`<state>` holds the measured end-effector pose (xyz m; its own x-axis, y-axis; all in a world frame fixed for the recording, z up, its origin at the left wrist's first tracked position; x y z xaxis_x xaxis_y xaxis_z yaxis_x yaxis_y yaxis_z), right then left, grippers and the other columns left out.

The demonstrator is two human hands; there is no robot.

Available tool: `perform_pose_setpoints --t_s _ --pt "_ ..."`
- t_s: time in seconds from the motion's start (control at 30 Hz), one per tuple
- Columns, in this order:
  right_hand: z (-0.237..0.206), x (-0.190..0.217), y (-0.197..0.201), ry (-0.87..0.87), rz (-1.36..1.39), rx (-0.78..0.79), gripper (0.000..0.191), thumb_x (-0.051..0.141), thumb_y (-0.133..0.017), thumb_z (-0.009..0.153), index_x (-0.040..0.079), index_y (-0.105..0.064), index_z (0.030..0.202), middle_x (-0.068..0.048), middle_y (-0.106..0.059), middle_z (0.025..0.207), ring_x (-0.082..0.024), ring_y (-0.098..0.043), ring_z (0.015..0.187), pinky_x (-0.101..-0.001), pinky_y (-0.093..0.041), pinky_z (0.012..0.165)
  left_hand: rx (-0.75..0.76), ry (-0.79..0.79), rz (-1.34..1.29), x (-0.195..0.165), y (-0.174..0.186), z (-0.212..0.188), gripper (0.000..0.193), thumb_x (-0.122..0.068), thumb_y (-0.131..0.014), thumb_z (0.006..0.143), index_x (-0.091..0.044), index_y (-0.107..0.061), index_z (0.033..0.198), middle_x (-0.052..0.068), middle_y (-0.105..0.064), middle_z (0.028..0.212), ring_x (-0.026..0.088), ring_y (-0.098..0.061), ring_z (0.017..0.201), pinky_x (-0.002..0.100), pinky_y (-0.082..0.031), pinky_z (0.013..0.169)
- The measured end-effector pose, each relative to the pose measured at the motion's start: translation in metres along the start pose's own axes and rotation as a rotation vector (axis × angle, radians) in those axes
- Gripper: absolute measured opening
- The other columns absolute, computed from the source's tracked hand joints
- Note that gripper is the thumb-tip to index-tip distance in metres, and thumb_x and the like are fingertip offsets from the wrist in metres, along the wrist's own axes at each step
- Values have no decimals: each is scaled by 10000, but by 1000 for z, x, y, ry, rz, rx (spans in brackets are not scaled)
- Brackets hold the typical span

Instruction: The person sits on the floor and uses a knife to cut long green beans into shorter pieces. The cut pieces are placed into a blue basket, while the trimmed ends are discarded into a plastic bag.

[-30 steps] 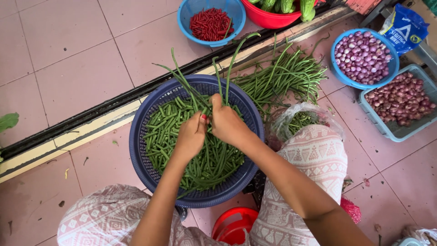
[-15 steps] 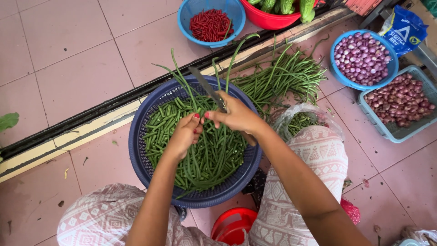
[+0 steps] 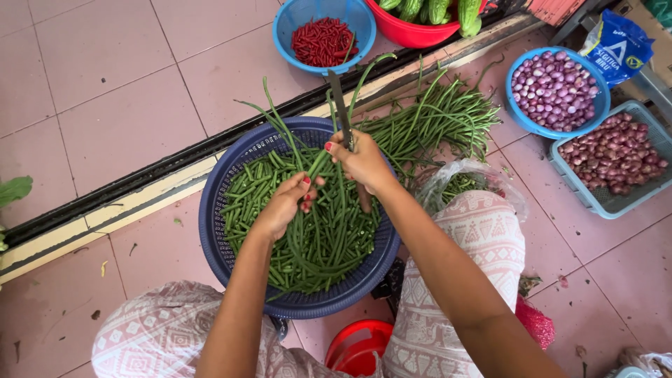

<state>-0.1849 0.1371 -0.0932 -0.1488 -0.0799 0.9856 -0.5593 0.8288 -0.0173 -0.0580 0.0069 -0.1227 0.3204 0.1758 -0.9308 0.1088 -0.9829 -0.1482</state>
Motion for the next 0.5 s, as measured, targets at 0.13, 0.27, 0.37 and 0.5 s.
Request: perform_pose_setpoints --t_s 0.13,0.27,0.37,0.5 --pt "-16 39 -4 452 -432 -33 149 133 -704 1038 68 -664 1166 -62 -732 743 -122 -692 646 -257 -512 593 -61 11 -49 13 11 8 262 -258 -389 1094 -93 -559 982 -62 -403 711 77 -326 608 240 -302 563" --pt "-31 44 -23 379 -672 127 621 71 -608 980 204 -361 1534 -178 -694 783 -249 -742 650 -380 -569 604 -121 -13 -120 14 26 11 253 -245 -384 1077 -108 -549 943 -72 -375 674 75 -313 579 250 -266 539" --pt "-41 44 -41 386 -793 244 758 -41 -520 943 296 -291 1582 -216 -678 886 -295 -773 761 -435 -596 633 -148 -17 -130 10 29 10 253 -249 -390 1078 -109 -546 937 -74 -381 672 70 -309 572 254 -261 533" --pt "-42 38 -49 284 -893 238 817 -59 -535 918 316 -248 1586 -214 -666 690 -326 -763 788 -481 -558 615 -119 -32 -139 4 21 9 239 -236 -395 1071 -110 -538 928 -72 -374 662 76 -290 544 258 -254 524"
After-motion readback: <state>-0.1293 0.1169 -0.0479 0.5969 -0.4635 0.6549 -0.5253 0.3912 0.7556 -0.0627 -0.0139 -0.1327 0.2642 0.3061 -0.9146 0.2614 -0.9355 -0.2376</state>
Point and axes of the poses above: each hand's wrist, its own z-axis towards the middle knuckle, its own y-axis out of the back of the hand, x = y × z, the point moved 6 cm from there along z, towards the middle knuckle
